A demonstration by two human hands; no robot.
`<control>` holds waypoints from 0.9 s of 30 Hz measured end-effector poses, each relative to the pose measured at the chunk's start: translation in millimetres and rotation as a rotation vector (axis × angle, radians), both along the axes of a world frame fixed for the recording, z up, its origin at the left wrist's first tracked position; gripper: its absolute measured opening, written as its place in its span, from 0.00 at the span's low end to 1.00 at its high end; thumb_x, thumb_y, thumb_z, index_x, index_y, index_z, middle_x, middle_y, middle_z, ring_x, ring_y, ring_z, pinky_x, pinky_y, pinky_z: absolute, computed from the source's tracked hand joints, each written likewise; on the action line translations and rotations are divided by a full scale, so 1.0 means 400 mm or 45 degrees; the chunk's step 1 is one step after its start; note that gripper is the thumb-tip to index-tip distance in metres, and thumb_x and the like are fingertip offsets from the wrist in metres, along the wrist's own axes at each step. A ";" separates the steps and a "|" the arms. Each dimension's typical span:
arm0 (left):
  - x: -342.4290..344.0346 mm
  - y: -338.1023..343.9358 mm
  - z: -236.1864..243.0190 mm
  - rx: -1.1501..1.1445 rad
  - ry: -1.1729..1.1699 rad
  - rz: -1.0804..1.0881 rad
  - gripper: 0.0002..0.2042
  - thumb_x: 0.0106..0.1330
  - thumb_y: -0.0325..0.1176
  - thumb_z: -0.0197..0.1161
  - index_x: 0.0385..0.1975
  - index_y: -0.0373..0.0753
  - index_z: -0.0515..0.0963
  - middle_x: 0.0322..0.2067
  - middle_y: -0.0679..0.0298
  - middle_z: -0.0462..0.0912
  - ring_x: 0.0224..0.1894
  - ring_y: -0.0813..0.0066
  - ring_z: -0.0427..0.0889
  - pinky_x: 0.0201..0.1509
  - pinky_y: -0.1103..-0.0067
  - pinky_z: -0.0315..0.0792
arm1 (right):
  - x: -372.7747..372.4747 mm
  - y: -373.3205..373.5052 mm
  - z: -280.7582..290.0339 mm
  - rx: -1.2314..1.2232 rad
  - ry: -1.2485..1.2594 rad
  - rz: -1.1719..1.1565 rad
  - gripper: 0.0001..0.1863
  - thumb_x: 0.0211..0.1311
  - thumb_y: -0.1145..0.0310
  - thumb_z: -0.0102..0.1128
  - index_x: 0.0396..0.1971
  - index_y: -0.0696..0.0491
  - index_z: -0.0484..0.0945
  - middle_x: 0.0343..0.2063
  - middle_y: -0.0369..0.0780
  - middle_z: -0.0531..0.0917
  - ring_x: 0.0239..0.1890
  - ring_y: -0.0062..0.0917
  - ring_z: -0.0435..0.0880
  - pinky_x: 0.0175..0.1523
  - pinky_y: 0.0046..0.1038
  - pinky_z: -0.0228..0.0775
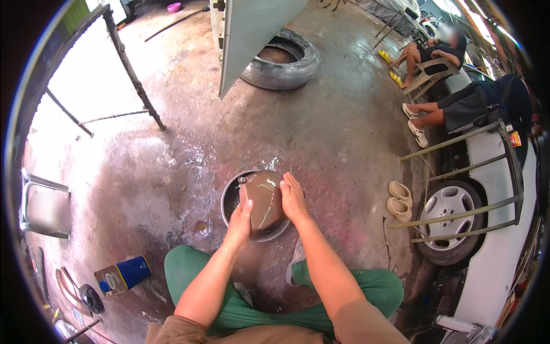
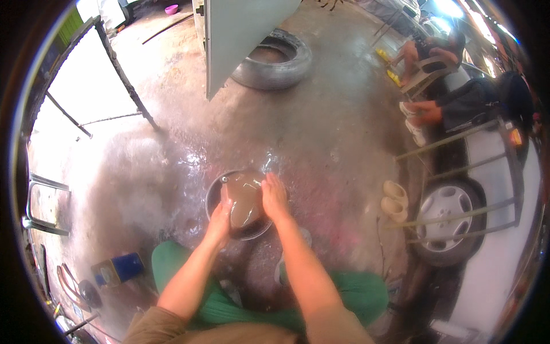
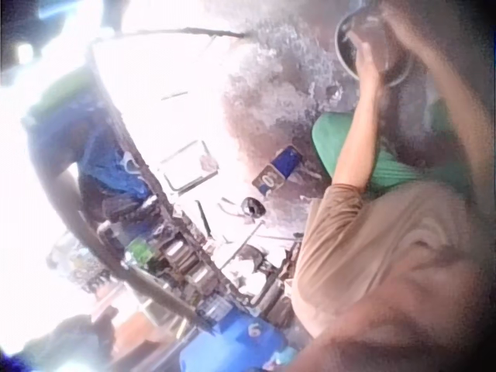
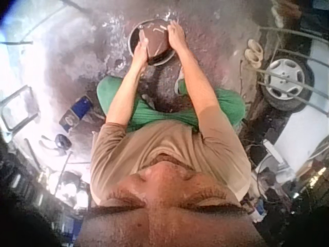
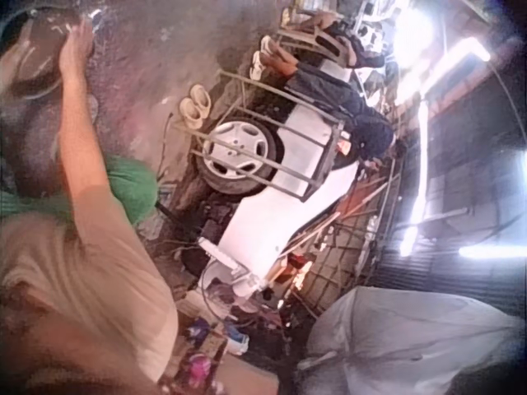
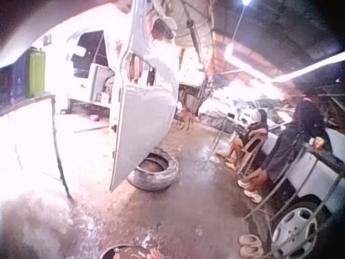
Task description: The person sits on the floor and sands a brown car part using a sanding block. They repeatedly dip the sanding block into a bucket of water and rub it against the surface of the part to smooth it.
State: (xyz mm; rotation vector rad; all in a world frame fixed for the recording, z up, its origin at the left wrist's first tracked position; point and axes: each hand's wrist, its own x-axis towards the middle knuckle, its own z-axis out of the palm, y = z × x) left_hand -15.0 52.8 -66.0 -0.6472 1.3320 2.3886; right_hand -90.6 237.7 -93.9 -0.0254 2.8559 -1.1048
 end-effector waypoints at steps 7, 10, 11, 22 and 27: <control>0.004 -0.062 -0.001 0.069 0.018 -0.034 0.32 0.56 0.25 0.70 0.62 0.33 0.66 0.52 0.60 0.80 0.55 0.69 0.79 0.61 0.72 0.72 | 0.122 -0.150 0.078 -0.105 0.184 0.552 0.28 0.77 0.60 0.37 0.65 0.64 0.69 0.70 0.53 0.66 0.76 0.42 0.58 0.79 0.41 0.43; -0.001 -0.048 -0.013 0.093 0.045 -0.059 0.31 0.57 0.24 0.68 0.63 0.34 0.66 0.53 0.60 0.79 0.55 0.69 0.79 0.62 0.71 0.71 | 0.035 -0.047 0.033 -0.092 0.015 0.211 0.28 0.77 0.61 0.37 0.66 0.64 0.68 0.71 0.52 0.65 0.76 0.42 0.57 0.79 0.39 0.42; -0.005 -0.036 -0.006 0.103 0.061 -0.070 0.31 0.57 0.24 0.68 0.63 0.34 0.66 0.53 0.60 0.79 0.54 0.69 0.80 0.61 0.71 0.72 | 0.003 -0.005 0.012 -0.089 -0.062 0.015 0.28 0.76 0.61 0.37 0.65 0.66 0.69 0.71 0.53 0.65 0.76 0.43 0.58 0.79 0.40 0.44; 0.015 0.001 -0.008 0.005 0.095 0.026 0.30 0.58 0.24 0.65 0.62 0.31 0.67 0.52 0.57 0.81 0.52 0.68 0.81 0.61 0.72 0.73 | -0.064 -0.018 0.051 -0.023 -0.299 -0.099 0.27 0.75 0.59 0.39 0.53 0.68 0.76 0.57 0.59 0.77 0.63 0.54 0.73 0.71 0.44 0.59; 0.021 0.002 -0.017 0.055 0.113 0.047 0.30 0.58 0.22 0.64 0.63 0.31 0.66 0.54 0.58 0.80 0.55 0.70 0.80 0.63 0.72 0.71 | 0.033 -0.180 0.096 0.119 0.010 0.471 0.31 0.76 0.56 0.39 0.65 0.68 0.66 0.70 0.58 0.63 0.76 0.45 0.57 0.79 0.41 0.43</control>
